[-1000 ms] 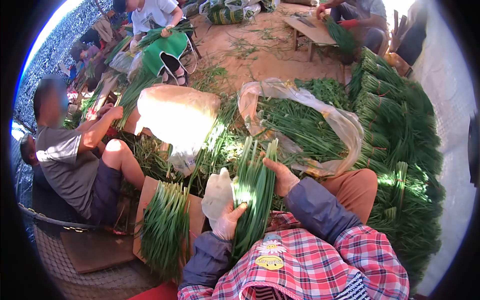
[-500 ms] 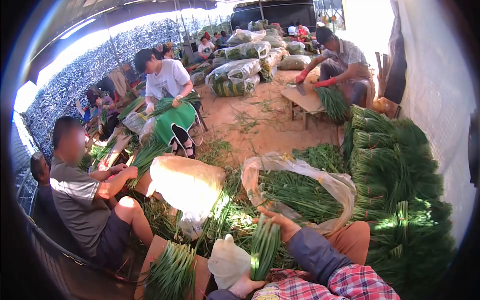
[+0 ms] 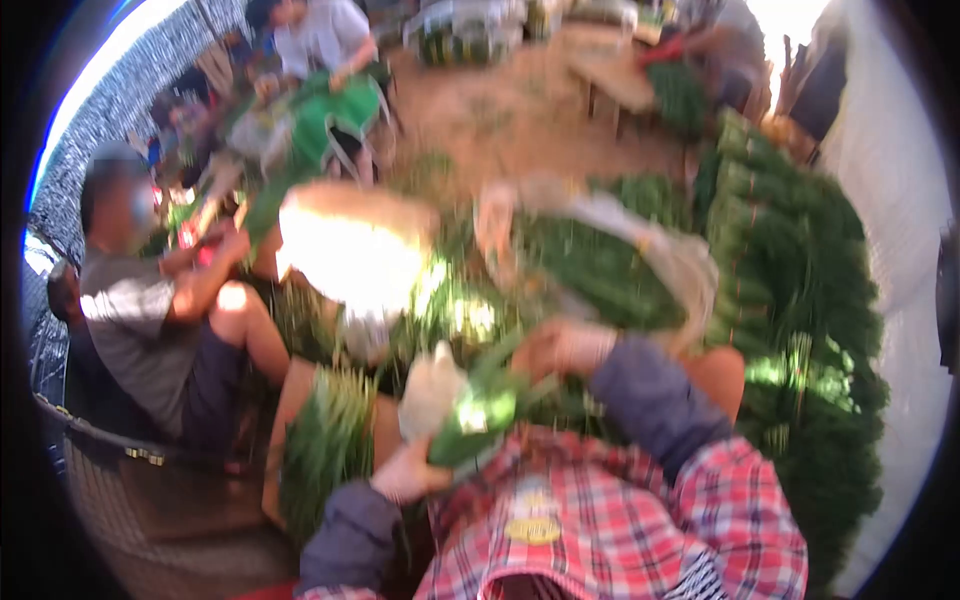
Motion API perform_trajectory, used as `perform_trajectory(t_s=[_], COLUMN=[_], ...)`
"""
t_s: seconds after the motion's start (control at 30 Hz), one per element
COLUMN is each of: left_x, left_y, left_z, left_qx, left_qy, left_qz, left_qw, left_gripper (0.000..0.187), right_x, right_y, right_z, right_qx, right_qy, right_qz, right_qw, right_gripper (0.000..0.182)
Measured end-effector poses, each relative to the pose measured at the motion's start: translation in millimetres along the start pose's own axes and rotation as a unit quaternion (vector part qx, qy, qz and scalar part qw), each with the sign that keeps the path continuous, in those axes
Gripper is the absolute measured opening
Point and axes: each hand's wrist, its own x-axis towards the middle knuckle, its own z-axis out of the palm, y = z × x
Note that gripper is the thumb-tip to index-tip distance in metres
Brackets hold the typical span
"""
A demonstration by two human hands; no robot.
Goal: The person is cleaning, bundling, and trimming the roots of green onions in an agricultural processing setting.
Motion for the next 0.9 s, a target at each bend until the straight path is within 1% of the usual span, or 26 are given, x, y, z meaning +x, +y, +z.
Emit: perform_trajectory(t_s=[0.03,0.07,0.1,0.13,0.17,0.2,0.27,0.3,0.33,0.37,0.4,0.47,0.5,0.6,0.63,0.67,0.73,0.8,0.83,0.87,0.9], left_x=[2.1,-4.2,-7.8,-11.2,-8.5,-7.8,-7.8,-6.7,-3.6,1.8,4.8,6.1,5.0,8.2,7.6,8.9,14.0,18.2,20.8,26.2,28.2], left_y=[-16.4,-7.9,-7.1,-8.9,-18.7,-27.6,-16.6,-13.8,-17.9,-22.5,-25.0,-18.3,-14.1,-5.4,-4.0,-0.6,3.8,-0.3,-7.4,-17.8,-17.6], left_z=[-1.4,-2.9,-0.1,-0.3,-2.7,-5.0,-3.9,-3.0,-1.8,-1.4,-0.9,1.8,3.8,3.3,5.6,9.0,16.3,20.7,23.0,25.4,27.2], left_qx=[-0.071,-0.021,-0.076,-0.088,-0.068,-0.047,-0.011,0.008,-0.007,-0.020,-0.033,-0.115,-0.157,-0.183,-0.175,-0.167,-0.144,-0.109,-0.125,-0.141,-0.157], left_qy=[-0.008,0.000,0.005,0.019,0.032,0.044,0.058,0.062,0.060,0.059,0.059,0.040,0.031,0.023,0.039,0.055,0.077,0.090,0.094,0.097,0.098], left_qz=[0.024,0.033,0.030,-0.010,0.002,0.013,-0.006,-0.014,-0.009,-0.001,0.007,-0.022,-0.038,-0.091,-0.093,-0.092,-0.079,-0.059,-0.042,-0.023,-0.005], left_qw=[0.997,0.999,0.997,0.996,0.997,0.998,0.998,0.998,0.998,0.998,0.998,0.992,0.986,0.979,0.979,0.980,0.984,0.988,0.987,0.985,0.983], left_gripper=[0.064,0.063,0.063,0.063,0.063,0.064,0.064,0.064,0.063,0.063,0.062,0.060,0.059,0.058,0.057,0.057,0.057,0.058,0.058,0.059,0.060], right_x=[5.3,15.1,15.4,18.9,17.1,16.8,16.4,18.6,22.3,24.7,24.1,22.6,20.1,11.4,19.8,21.5,29.8,38.0,44.5,59.1,56.1], right_y=[4.3,20.8,24.2,37.1,31.4,30.3,11.3,4.2,-2.2,-9.2,-15.3,-27.1,-31.2,-29.7,-22.5,-21.1,-10.2,3.4,8.4,35.3,32.9], right_z=[-2.7,-14.5,-23.1,-42.6,-43.9,-50.3,-40.5,-31.5,-20.3,-12.2,-5.5,7.1,12.9,30.6,38.1,47.3,63.7,78.7,82.0,82.9,85.0], right_qx=[-0.021,0.065,0.086,0.203,0.206,0.168,0.093,0.001,-0.091,-0.183,-0.241,-0.353,-0.331,-0.311,-0.434,-0.518,-0.528,-0.585,-0.602,-0.641,-0.589], right_qy=[0.092,0.144,0.217,0.210,0.281,0.282,0.270,0.254,0.238,0.218,0.227,0.239,0.282,0.237,0.216,0.191,0.209,0.164,0.120,0.118,0.092], right_qz=[0.020,-0.016,-0.046,-0.077,-0.068,-0.078,-0.077,-0.100,-0.122,-0.146,-0.167,-0.213,-0.203,-0.223,-0.281,-0.255,-0.206,-0.159,-0.155,-0.180,-0.199], right_qw=[0.995,0.987,0.971,0.953,0.935,0.941,0.955,0.962,0.959,0.947,0.929,0.879,0.877,0.893,0.828,0.794,0.797,0.778,0.774,0.737,0.778], right_gripper=[0.022,0.019,0.017,0.017,0.018,0.019,0.025,0.028,0.030,0.033,0.033,0.034,0.030,0.029,0.029,0.036,0.045,0.047,0.036,0.029,0.023])
